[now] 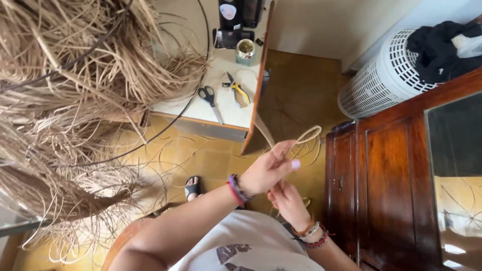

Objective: Braiding and weaving long natural fiber strands into a large structure.

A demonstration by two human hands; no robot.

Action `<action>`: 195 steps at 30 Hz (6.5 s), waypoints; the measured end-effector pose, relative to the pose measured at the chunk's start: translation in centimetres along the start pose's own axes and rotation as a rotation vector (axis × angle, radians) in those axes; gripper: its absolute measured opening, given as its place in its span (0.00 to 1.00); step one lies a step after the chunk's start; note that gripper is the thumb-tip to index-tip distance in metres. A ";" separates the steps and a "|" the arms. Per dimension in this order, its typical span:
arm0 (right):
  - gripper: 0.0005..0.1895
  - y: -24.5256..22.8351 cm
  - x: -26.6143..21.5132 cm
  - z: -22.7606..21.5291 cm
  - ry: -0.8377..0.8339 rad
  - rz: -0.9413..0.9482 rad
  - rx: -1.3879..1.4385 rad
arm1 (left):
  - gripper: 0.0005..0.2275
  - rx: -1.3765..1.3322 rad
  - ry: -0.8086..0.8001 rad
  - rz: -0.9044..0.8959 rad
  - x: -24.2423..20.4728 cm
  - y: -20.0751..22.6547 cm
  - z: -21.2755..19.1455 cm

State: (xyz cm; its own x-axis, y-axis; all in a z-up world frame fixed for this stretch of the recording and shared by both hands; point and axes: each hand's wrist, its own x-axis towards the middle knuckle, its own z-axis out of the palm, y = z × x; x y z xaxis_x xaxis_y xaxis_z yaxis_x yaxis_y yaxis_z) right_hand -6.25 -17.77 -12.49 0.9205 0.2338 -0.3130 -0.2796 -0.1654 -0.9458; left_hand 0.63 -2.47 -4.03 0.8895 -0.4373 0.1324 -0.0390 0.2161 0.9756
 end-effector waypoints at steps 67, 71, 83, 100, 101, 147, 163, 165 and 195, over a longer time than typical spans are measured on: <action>0.19 -11.9 3.6 -3.1 0.069 -0.164 0.543 | 0.15 -0.027 -0.043 -0.344 -5.8 1.2 -5.2; 0.15 -7.1 2.1 -1.1 0.158 -0.225 -0.041 | 0.16 -0.242 0.239 -0.214 -3.6 1.9 -3.8; 0.16 -7.0 -0.4 1.3 -0.006 -0.483 -0.144 | 0.24 -0.253 -0.164 -0.032 -3.0 6.6 -3.4; 0.16 -6.5 -0.3 -1.4 -0.325 -0.405 -0.120 | 0.27 -0.232 -0.423 0.014 -3.0 9.2 -6.6; 0.17 -6.4 0.0 -1.3 -0.300 -0.479 -0.089 | 0.30 -0.167 -0.397 -0.001 -3.0 10.7 -6.3; 0.09 -23.1 -0.9 -5.5 -0.062 -0.484 -1.239 | 0.18 1.189 -0.053 0.011 -4.8 12.0 -6.8; 0.10 -23.8 0.1 -3.3 -0.234 -0.594 -1.201 | 0.37 0.937 -0.136 -0.070 -4.4 14.1 -4.6; 0.08 -25.7 -0.1 -3.9 -0.204 -0.523 -1.132 | 0.16 1.069 -0.193 0.027 -5.3 13.5 -7.6; 0.05 -27.7 12.6 18.8 -0.438 -0.996 -1.279 | 0.41 0.864 0.199 -0.025 -13.4 19.8 -24.1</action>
State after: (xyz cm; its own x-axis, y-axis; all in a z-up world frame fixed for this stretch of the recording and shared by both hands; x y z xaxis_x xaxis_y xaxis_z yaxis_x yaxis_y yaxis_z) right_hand 7.98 7.82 8.08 0.3886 0.9141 0.1159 0.9143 -0.3669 -0.1713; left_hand -1.08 28.68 9.29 0.9543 -0.2556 0.1549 -0.2770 -0.5616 0.7797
